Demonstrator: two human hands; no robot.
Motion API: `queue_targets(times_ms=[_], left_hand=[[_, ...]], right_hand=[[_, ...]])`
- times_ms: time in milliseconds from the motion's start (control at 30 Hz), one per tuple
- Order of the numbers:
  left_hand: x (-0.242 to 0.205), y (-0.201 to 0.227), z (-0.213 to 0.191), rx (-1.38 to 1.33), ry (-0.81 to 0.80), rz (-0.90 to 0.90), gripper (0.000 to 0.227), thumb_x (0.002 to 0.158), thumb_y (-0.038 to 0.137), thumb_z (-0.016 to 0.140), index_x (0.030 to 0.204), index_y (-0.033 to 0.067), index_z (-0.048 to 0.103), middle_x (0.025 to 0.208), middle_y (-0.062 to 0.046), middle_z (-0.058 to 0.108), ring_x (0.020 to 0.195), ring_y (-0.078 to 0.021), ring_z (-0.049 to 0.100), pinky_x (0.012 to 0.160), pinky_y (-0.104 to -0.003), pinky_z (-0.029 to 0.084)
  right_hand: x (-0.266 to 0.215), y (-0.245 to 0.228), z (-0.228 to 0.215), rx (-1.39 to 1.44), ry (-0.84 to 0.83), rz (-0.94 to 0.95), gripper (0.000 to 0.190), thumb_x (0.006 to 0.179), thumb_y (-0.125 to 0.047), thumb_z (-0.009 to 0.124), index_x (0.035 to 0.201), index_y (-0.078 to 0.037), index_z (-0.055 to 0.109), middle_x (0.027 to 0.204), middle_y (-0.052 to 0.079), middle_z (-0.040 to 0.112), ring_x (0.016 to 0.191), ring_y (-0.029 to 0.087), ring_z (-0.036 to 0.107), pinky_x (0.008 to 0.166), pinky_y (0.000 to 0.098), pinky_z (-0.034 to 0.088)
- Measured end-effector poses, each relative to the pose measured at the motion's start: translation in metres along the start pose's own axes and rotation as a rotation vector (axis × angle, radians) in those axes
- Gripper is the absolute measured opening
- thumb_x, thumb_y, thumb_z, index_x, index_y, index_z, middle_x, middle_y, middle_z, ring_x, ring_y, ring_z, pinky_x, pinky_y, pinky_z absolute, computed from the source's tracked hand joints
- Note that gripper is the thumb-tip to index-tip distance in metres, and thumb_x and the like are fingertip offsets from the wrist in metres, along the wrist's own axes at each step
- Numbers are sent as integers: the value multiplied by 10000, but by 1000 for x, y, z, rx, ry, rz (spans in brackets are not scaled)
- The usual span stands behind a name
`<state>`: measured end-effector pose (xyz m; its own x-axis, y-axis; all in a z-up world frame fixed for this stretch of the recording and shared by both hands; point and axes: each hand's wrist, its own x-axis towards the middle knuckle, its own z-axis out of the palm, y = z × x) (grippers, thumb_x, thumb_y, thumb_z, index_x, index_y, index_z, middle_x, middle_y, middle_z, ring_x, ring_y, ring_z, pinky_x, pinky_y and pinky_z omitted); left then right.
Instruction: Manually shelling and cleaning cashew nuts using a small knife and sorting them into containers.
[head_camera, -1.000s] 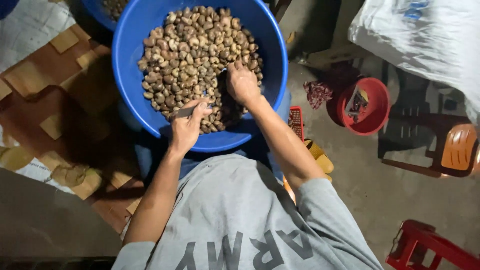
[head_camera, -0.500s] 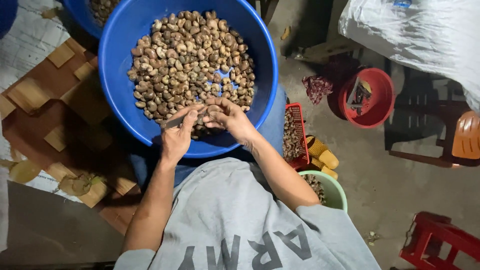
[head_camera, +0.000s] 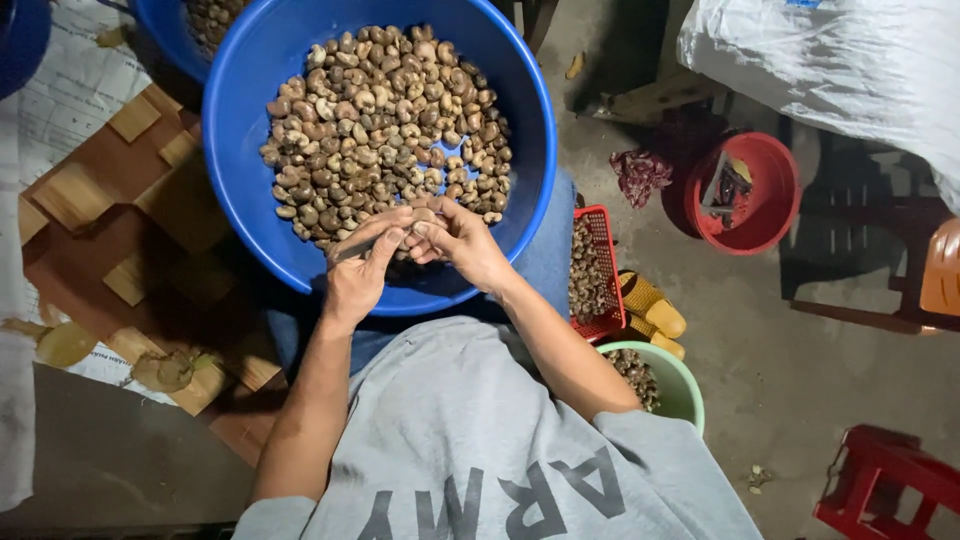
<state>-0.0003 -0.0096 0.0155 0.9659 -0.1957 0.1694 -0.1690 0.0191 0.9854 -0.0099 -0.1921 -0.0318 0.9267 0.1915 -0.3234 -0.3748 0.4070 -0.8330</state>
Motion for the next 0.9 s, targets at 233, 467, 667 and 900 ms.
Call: queue_targets(times_ms=[233,467,667,900], left_hand=[[-2,-7,-7,16,24,-28,217,1082,148,604,1159,0,742,1180,-230,735,1158,-371,674,945,-512,552],[-4,-8,-7,-75,-33,-14,222,1079,151,594,1152,-8,729,1288,-250,687,1243,-389,628,1020,-550,505],[-4,-12,-8,-169,-91,15,236,1087,149,574,1196,-6,716,1393,-252,625,1296,-432,580,1063,-585,475],[-7,-21,-9,-86,-23,66,242,1078,144,605,1184,-32,732,1286,-238,691,1201,-359,652,990,-501,548]], right_hand=[[-4,-8,6,-18,-88,-57,468,1081,-90,542,1504,64,412,1034,264,734,896,233,775,799,354,681],[-6,-9,3,-24,-117,-38,487,1074,-100,563,1507,57,407,1087,253,736,957,251,765,848,378,666],[-7,-11,2,-17,-122,-54,500,1010,-18,648,1457,44,433,994,198,760,911,253,775,823,388,674],[-9,-12,5,-110,-148,-106,484,1004,15,644,1441,23,437,968,141,752,893,229,763,810,414,675]])
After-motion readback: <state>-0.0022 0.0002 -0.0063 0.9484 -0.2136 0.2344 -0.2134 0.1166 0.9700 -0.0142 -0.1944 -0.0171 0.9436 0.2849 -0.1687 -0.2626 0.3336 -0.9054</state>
